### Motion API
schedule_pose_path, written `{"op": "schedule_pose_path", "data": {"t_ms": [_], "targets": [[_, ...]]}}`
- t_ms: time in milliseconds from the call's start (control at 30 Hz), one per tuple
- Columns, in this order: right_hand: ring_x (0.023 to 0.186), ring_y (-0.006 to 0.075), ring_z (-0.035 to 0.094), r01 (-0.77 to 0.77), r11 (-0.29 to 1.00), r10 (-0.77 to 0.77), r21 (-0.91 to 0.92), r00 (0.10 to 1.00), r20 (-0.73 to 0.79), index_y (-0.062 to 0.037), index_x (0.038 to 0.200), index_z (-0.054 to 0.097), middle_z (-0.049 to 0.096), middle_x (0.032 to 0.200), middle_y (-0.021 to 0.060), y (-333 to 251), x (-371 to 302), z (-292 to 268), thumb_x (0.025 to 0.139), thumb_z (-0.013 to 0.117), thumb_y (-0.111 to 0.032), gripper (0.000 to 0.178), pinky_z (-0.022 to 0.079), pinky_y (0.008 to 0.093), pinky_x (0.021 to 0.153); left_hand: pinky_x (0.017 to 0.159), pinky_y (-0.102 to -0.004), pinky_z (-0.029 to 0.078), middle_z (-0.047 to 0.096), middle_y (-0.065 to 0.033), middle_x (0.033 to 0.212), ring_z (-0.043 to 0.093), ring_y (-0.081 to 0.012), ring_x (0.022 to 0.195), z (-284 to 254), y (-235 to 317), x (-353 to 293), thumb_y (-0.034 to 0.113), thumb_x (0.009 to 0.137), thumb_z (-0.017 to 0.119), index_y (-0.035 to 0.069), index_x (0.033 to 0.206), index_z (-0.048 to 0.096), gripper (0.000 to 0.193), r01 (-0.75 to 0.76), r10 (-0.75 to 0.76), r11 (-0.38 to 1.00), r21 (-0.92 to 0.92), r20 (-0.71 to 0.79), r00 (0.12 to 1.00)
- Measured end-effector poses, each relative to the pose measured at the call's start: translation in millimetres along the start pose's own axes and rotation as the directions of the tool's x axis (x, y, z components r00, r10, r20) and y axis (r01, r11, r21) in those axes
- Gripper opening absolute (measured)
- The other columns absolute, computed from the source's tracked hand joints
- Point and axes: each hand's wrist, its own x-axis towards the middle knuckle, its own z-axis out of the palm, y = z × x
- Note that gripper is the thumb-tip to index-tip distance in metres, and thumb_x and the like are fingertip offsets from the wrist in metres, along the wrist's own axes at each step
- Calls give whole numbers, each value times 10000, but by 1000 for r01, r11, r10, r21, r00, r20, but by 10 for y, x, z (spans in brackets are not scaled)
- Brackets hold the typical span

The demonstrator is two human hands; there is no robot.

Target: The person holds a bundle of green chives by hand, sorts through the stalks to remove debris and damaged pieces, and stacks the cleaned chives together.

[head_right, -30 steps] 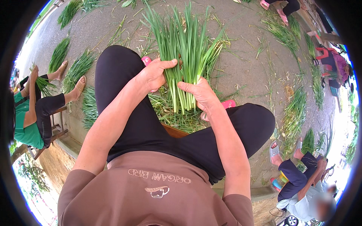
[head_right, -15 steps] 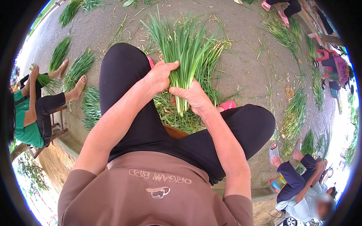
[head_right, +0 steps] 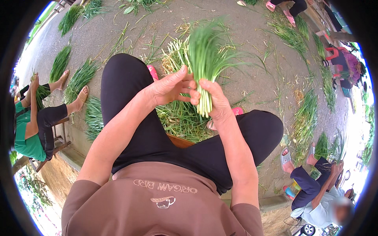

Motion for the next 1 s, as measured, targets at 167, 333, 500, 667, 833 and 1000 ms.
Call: {"op": "schedule_pose_path", "data": {"t_ms": [167,333,500,667,833,1000], "targets": [[534,72,484,-98,983,123,-158,980,155,-24,1041,492,541,769,60,82,-139,186,776,678,-354,462,413,185,420,972,-427,423,570,-96,1172,531,-238,1105,108,-51,23,576,765,637,46,1289,436,772,-263,284,955,-136,164,945],[608,181,626,-136,934,197,-330,968,157,11,1083,539,634,856,157,48,-71,117,869,524,-510,563,532,273,495,962,-435,433,590,-69,995,573,-227,961,208,132,-50,247,758,723,52,1227,446,579,-431,408,870,-239,-140,902],[1152,245,467,79,964,-162,-254,930,-329,-17,1272,404,461,1262,171,131,11,-25,831,426,-691,806,385,459,942,929,-459,464,595,-54,941,597,-228,901,127,325,-88,116,755,711,84,1178,480,482,-647,549,689,-327,-346,761],[1050,239,487,446,873,-483,-199,729,-485,-32,1121,466,510,1116,104,249,171,257,875,397,-644,663,371,393,922,899,-453,481,589,-79,1002,583,-249,966,207,267,-89,97,750,715,77,1173,478,485,-686,577,692,-226,-398,713],[992,216,495,538,837,-527,-102,741,-417,-32,1101,491,511,1063,93,276,310,412,900,384,-608,620,385,365,914,907,-443,471,576,-99,1040,574,-258,984,179,255,-51,94,747,713,74,1174,455,500,-681,581,679,-274,-367,727],[1036,224,485,577,816,-551,-42,754,-357,-39,1139,486,505,1082,78,328,333,368,892,410,-605,622,382,379,916,912,-434,472,582,-78,970,585,-249,939,265,198,-96,54,744,691,82,1127,477,439,-597,486,732,-328,-362,795]]}}
